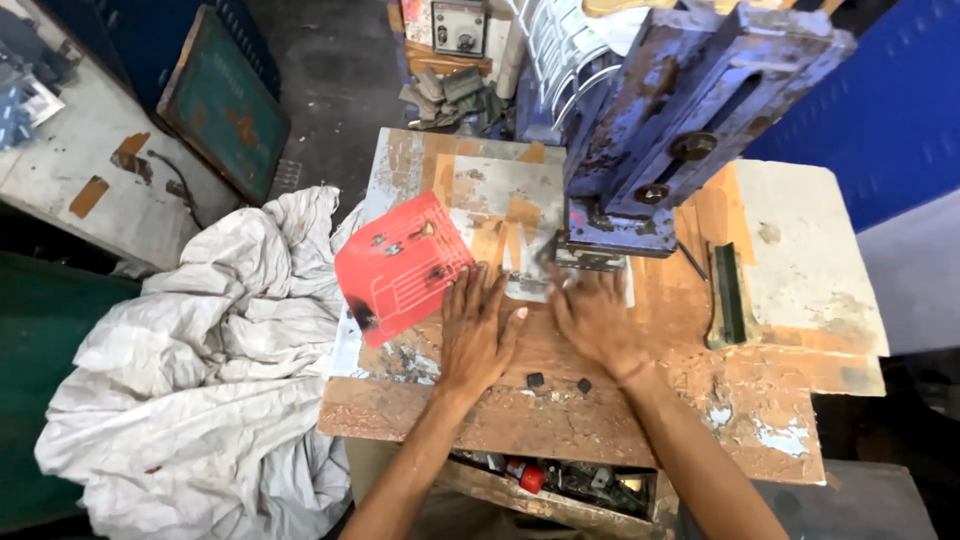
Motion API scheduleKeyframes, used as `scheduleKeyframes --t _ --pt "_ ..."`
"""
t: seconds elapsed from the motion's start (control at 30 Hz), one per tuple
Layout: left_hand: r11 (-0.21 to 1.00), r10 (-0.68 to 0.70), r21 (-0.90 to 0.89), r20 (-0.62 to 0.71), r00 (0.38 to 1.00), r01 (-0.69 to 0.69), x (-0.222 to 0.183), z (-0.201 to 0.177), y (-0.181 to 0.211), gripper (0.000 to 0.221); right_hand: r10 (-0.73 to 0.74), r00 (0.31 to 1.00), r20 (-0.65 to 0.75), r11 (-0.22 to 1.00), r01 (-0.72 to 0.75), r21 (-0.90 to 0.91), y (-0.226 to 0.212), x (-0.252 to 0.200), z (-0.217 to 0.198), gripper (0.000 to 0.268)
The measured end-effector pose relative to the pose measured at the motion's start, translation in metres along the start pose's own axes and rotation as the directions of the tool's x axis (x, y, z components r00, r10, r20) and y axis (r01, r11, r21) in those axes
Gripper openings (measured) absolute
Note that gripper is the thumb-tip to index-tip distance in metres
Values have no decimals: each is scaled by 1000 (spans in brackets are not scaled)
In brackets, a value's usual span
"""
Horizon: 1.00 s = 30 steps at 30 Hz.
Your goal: Operating a manual press to process or mark small black components on a workbench.
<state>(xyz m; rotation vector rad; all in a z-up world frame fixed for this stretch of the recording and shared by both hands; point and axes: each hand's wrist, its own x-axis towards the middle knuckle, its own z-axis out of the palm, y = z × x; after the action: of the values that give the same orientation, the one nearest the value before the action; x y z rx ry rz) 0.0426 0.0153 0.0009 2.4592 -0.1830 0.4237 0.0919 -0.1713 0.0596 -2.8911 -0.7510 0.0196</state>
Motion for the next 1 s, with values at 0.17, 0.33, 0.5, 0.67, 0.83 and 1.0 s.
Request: scheduleKeyframes --t 0.17,0.33,0.5,0.67,0.83,1.0 --pt "1000 25 -6 -42 999 -26 -1 -1 1 63 122 992 15 988 -123 96 -5 14 9 54" --pt "999 4 -46 -59 998 -7 0 -5 2 62 -138 964 -227 990 131 -44 12 2 20 49" --pt "998 51 24 -77 996 -49 -1 4 -4 59 44 986 -160 994 -27 108 14 18 33 56" --pt "999 10 -39 -54 999 -12 -3 -5 1 61 -147 953 -267 979 102 -174 2 -12 1 52" --pt "998 63 14 -96 993 -62 -1 7 -7 60 308 930 202 949 -285 -137 -3 -2 -10 48" --pt "997 25 -67 -109 994 -32 -3 -5 1 57 -210 921 -328 971 159 -177 13 -33 8 48"
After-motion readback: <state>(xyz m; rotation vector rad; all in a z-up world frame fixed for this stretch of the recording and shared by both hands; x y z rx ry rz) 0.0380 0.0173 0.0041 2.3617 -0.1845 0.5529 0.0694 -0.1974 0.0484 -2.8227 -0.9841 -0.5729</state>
